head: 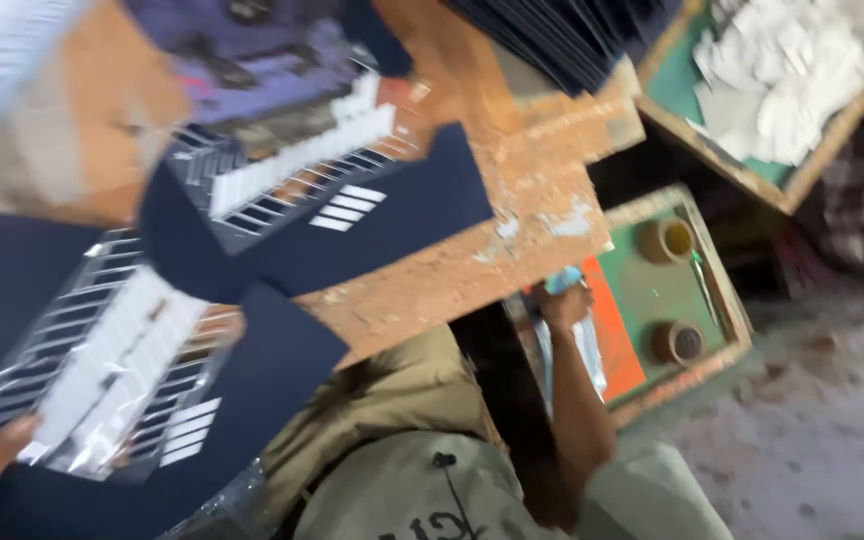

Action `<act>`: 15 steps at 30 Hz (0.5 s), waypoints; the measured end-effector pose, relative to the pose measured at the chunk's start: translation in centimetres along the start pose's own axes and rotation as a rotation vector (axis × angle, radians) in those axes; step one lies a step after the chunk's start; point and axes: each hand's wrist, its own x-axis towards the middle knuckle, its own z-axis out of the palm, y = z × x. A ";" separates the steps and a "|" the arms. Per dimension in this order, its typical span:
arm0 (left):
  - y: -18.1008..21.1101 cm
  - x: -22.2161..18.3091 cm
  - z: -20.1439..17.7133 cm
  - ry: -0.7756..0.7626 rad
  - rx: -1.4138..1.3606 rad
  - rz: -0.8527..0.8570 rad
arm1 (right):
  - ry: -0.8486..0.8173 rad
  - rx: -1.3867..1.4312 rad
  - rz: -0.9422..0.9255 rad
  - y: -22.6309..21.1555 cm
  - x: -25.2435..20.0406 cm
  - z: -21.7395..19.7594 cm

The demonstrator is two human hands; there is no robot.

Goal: Using a mechanical press to apply patterned transfer sheets onto pre-cut fabric pieces.

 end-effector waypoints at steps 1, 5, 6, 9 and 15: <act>1.2 -7.9 -0.8 0.019 -0.026 -0.029 | -0.030 0.040 -0.017 0.6 0.5 1.0; 11.7 -6.6 -1.9 -0.029 -0.168 -0.467 | 0.046 -0.008 0.021 5.3 -1.2 -0.8; 11.2 -6.4 -2.0 -0.067 -0.141 -0.495 | -0.053 -0.061 0.110 7.0 -1.8 -0.7; 12.7 -6.1 -2.4 -0.093 -0.119 -0.523 | -0.151 -0.107 0.225 8.7 -3.8 -2.1; 12.4 -6.2 -2.3 -0.150 -0.097 -0.540 | -0.120 -0.080 0.251 10.1 -5.9 -3.1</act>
